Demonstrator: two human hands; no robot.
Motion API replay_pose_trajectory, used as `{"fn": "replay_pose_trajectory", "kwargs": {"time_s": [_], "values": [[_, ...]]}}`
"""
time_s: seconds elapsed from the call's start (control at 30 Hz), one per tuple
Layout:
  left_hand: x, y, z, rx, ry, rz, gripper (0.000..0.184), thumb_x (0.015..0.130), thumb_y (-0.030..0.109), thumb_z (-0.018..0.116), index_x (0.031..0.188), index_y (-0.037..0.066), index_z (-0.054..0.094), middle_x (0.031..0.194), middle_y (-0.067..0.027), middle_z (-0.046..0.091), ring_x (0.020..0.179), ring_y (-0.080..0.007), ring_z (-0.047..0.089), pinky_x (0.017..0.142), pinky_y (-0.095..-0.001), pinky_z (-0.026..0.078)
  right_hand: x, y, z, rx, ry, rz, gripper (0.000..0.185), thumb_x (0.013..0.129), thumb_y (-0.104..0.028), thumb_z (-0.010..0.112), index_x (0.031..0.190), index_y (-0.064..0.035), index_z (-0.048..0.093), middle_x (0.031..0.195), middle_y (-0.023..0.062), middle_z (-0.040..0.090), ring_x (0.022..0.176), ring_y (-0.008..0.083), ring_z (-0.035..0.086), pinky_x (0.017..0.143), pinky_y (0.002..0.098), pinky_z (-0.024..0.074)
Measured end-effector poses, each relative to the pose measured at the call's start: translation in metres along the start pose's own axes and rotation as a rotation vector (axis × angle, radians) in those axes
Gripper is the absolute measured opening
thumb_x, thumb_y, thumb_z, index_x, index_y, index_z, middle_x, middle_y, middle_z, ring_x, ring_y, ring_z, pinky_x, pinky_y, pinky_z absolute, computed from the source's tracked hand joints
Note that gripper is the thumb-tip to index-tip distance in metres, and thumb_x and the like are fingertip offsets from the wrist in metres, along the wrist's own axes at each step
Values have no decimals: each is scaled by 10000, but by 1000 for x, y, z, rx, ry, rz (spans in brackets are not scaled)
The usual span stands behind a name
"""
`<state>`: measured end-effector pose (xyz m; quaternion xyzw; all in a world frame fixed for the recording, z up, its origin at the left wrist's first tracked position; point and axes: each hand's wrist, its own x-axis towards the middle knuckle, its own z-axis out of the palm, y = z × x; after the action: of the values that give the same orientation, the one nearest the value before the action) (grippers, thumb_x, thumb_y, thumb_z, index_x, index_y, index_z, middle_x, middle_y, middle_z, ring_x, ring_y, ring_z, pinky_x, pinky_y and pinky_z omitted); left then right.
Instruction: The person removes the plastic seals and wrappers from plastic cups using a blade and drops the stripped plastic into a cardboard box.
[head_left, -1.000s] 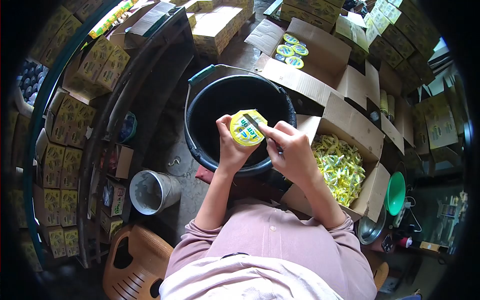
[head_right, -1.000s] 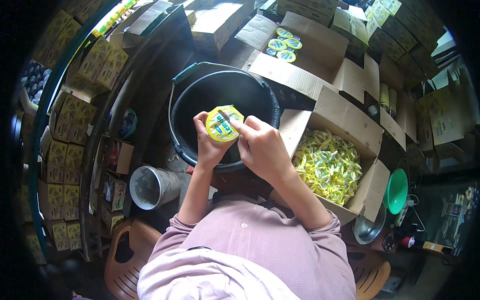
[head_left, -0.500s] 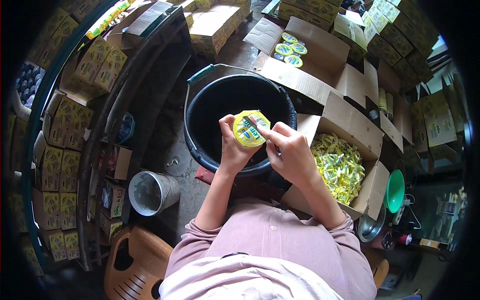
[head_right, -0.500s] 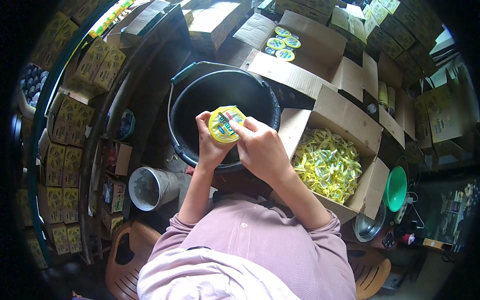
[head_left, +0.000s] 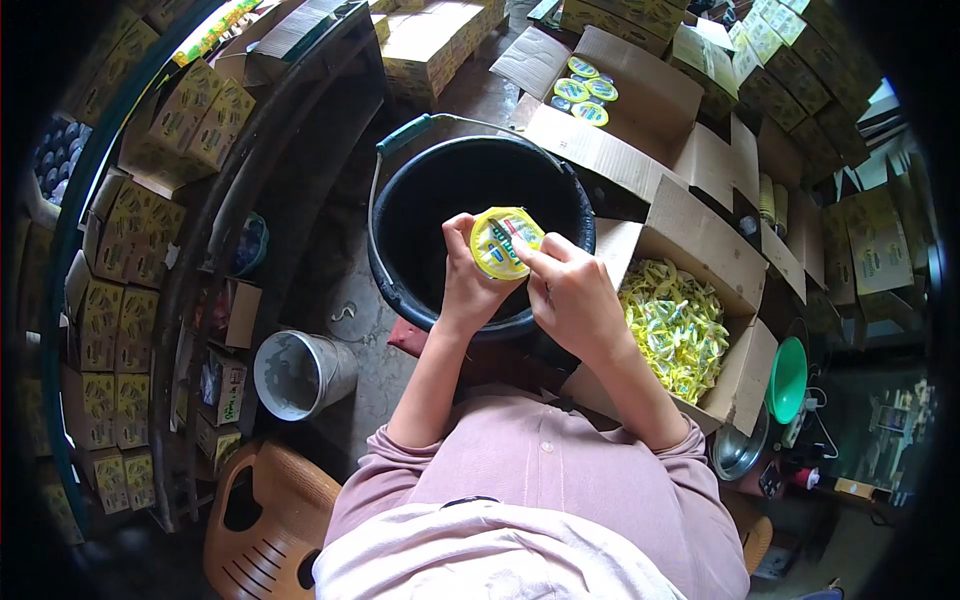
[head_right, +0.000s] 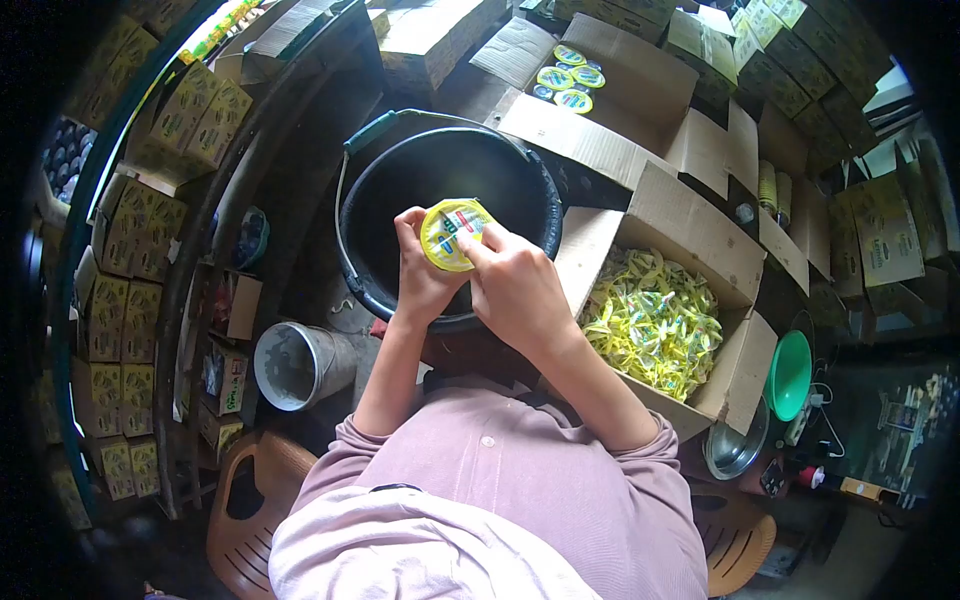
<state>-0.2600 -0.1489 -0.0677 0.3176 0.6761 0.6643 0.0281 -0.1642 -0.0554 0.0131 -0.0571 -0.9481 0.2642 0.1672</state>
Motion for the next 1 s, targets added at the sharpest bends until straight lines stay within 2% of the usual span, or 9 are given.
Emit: {"fn": "replay_pose_trajectory", "kwargs": {"time_s": [0.47,0.57,0.7,0.97,1.0], "values": [[2,2,2,59,-10,18,707,582,118,803,1063,59,288,969,-132,503,906,-251,566,787,-325,456,-3,7,0,-15,-20,33,268,678,-14,536,929,12,624,850,170,571,756,314,593,719,391,484],[2,-2,4,8,-16,-11,725,551,132,822,1066,49,319,984,-104,449,928,-193,501,822,-293,416,-10,9,-3,-41,-38,77,264,678,-16,530,919,-6,636,819,153,564,735,304,593,708,391,484],[3,-3,3,110,-17,64,691,577,96,793,1058,65,298,958,-130,502,898,-277,572,771,-335,462,-19,12,-8,-70,-45,94,276,677,-11,518,920,-33,647,778,133,550,708,295,589,692,394,484],[2,-6,8,129,-29,40,649,618,80,758,1075,61,297,975,-151,522,932,-298,573,799,-334,455,-52,17,-29,35,-22,141,303,687,-2,508,959,-28,639,800,142,564,716,319,581,686,404,476],[2,-14,8,160,-21,52,677,612,106,775,1096,55,304,984,-150,527,924,-277,571,802,-332,451,-59,23,-31,61,-20,141,326,696,8,516,1003,-26,622,793,151,569,700,319,582,669,398,473]]}}
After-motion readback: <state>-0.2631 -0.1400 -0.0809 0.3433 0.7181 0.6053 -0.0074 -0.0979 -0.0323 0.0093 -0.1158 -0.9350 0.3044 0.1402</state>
